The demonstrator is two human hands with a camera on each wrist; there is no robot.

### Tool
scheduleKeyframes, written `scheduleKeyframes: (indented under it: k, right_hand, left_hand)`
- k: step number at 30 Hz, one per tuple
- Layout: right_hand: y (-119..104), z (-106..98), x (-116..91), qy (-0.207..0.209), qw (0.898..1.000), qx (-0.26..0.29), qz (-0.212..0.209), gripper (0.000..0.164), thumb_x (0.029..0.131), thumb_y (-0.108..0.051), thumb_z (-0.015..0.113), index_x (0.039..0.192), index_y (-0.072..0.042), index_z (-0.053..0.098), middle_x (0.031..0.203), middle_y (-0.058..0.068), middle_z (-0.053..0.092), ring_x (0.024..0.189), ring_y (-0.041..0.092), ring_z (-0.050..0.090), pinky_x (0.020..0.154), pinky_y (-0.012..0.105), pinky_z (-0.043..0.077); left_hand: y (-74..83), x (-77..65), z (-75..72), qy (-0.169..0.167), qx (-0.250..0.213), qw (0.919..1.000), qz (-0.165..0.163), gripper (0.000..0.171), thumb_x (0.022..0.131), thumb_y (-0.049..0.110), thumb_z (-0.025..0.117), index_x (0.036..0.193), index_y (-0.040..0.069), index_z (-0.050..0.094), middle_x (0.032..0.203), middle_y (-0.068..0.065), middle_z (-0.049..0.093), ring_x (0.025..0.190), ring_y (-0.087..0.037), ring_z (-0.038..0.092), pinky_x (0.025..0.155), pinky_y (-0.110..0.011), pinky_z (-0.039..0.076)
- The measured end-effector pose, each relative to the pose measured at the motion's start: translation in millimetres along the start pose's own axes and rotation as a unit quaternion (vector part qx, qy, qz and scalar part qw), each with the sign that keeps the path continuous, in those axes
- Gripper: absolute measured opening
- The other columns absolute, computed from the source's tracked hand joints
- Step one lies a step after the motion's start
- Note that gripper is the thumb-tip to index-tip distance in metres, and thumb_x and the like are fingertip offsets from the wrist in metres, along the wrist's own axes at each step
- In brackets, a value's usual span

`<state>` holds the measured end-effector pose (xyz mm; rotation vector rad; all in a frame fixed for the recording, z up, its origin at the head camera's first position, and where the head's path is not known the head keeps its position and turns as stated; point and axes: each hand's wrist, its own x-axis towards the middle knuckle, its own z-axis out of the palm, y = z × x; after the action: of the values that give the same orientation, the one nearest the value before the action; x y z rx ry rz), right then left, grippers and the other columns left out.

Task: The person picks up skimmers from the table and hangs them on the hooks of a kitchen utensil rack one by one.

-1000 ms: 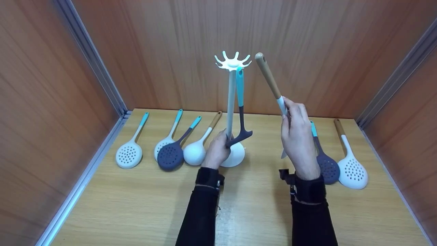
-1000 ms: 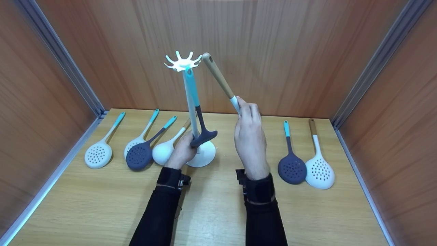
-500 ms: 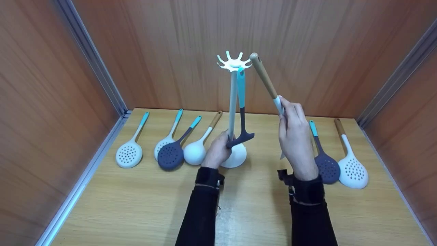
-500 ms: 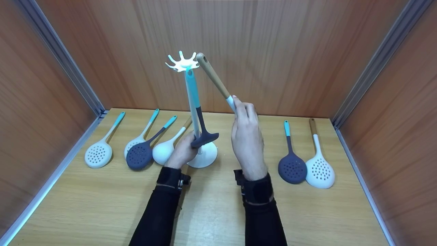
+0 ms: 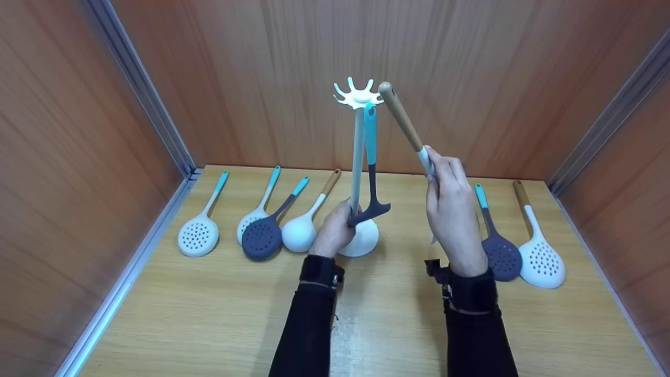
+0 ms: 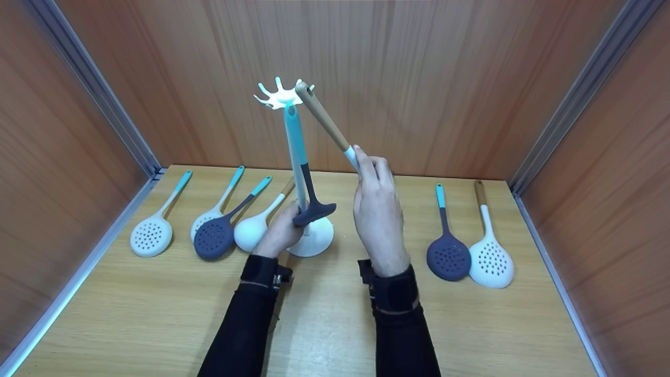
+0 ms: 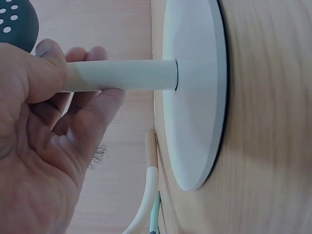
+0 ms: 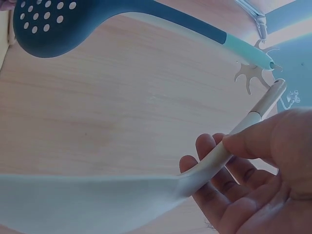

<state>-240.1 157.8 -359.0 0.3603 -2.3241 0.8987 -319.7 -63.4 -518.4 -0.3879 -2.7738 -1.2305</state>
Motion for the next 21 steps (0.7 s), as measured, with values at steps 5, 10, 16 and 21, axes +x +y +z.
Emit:
scheduleKeyframes:
  k: [5, 10, 16, 21]
  right_hand:
    - [0.5, 2.1, 0.2, -0.002, 1.0, 0.003, -0.006, 0.054, 0.103, 0.003, 0.056, 0.152, -0.018, 0.051, 0.129, 0.014, 0.056, 0.122, 0.029, 0.063, 0.099, 0.049, 0.054]
    - [1.2, 3.9, -0.4, 0.003, 1.0, 0.006, -0.014, 0.054, 0.102, 0.006, 0.056, 0.151, -0.016, 0.053, 0.128, 0.015, 0.057, 0.122, 0.031, 0.063, 0.097, 0.05, 0.055]
    - [2.0, 3.3, -0.2, 0.01, 1.0, 0.014, -0.013, 0.053, 0.101, 0.005, 0.057, 0.15, -0.016, 0.054, 0.128, 0.015, 0.057, 0.119, 0.029, 0.062, 0.097, 0.049, 0.056]
    - [3.4, 2.0, 0.4, 0.01, 1.0, 0.015, -0.007, 0.054, 0.101, 0.004, 0.058, 0.151, -0.018, 0.053, 0.128, 0.015, 0.057, 0.118, 0.029, 0.063, 0.096, 0.049, 0.057]
  left_hand:
    - [-1.1, 0.3, 0.4, 0.002, -0.001, 1.0, 0.008, 0.026, 0.094, -0.005, 0.061, 0.103, 0.018, 0.057, 0.098, -0.001, 0.06, 0.092, -0.021, 0.06, 0.083, -0.041, 0.052]
    - [-1.6, 0.5, 0.9, 0.007, 0.005, 0.9997, 0.022, 0.026, 0.093, -0.007, 0.061, 0.103, 0.016, 0.057, 0.097, -0.001, 0.06, 0.091, -0.021, 0.059, 0.082, -0.041, 0.052]
    - [-0.7, 1.2, 0.8, 0.008, 0.007, 0.9998, 0.019, 0.023, 0.095, -0.005, 0.059, 0.102, 0.016, 0.058, 0.097, -0.001, 0.061, 0.09, -0.021, 0.06, 0.081, -0.041, 0.052]
    - [-0.3, 1.6, 0.4, 0.002, 0.003, 1.0, 0.007, 0.023, 0.095, -0.004, 0.06, 0.103, 0.017, 0.058, 0.099, -0.002, 0.061, 0.092, -0.021, 0.061, 0.084, -0.042, 0.053]
